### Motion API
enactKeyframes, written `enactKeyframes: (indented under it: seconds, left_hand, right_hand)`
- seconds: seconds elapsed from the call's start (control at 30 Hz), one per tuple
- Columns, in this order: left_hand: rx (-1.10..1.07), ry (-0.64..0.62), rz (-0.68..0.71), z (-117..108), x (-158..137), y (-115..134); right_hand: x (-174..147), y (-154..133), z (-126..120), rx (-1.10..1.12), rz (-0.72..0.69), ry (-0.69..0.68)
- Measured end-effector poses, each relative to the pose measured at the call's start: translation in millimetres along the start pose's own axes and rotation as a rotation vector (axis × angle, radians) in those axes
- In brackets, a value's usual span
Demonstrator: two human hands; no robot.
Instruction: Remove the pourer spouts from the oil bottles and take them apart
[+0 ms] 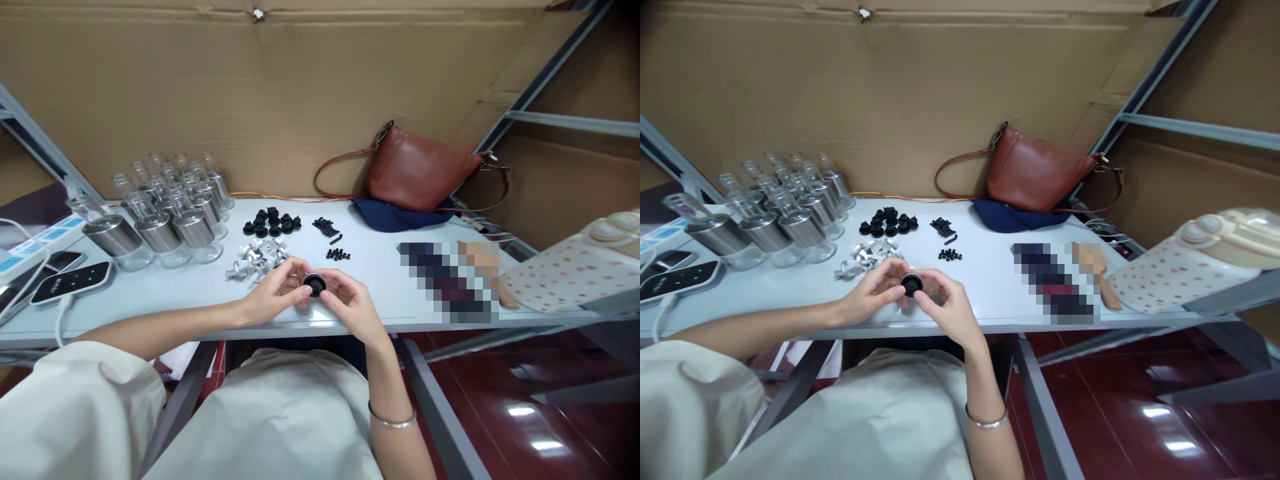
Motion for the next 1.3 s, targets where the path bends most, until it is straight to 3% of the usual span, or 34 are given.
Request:
enactKeyframes:
  seconds: [0.27,0.63,1.3]
  left_hand:
    - [0.151,-0.084,0.017,3.5,-0.2,0.1]
    - [0.331,-0.171,-0.018,7.7,-2.0,-3.8]
    - [0.52,-0.205,0.026,10.5,-1.8,4.4]
  right_hand:
    - [1.4,1.9,2.0,-0.036,0.016,0.009]
    - [0.4,-2.6,12.0,-0.154,0.015,-0.101]
    - [-1.6,-2.0,15.3,-0.204,0.056,-0.157]
Point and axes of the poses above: each hand's wrist, its own x-axis towards the middle knuckle, its own z-axis out of the palm, y = z × x, the point moved 8 cm from there along x, towards the middle knuckle, and after that the axes turned 7 degrees about z, right-handed, at the moved point
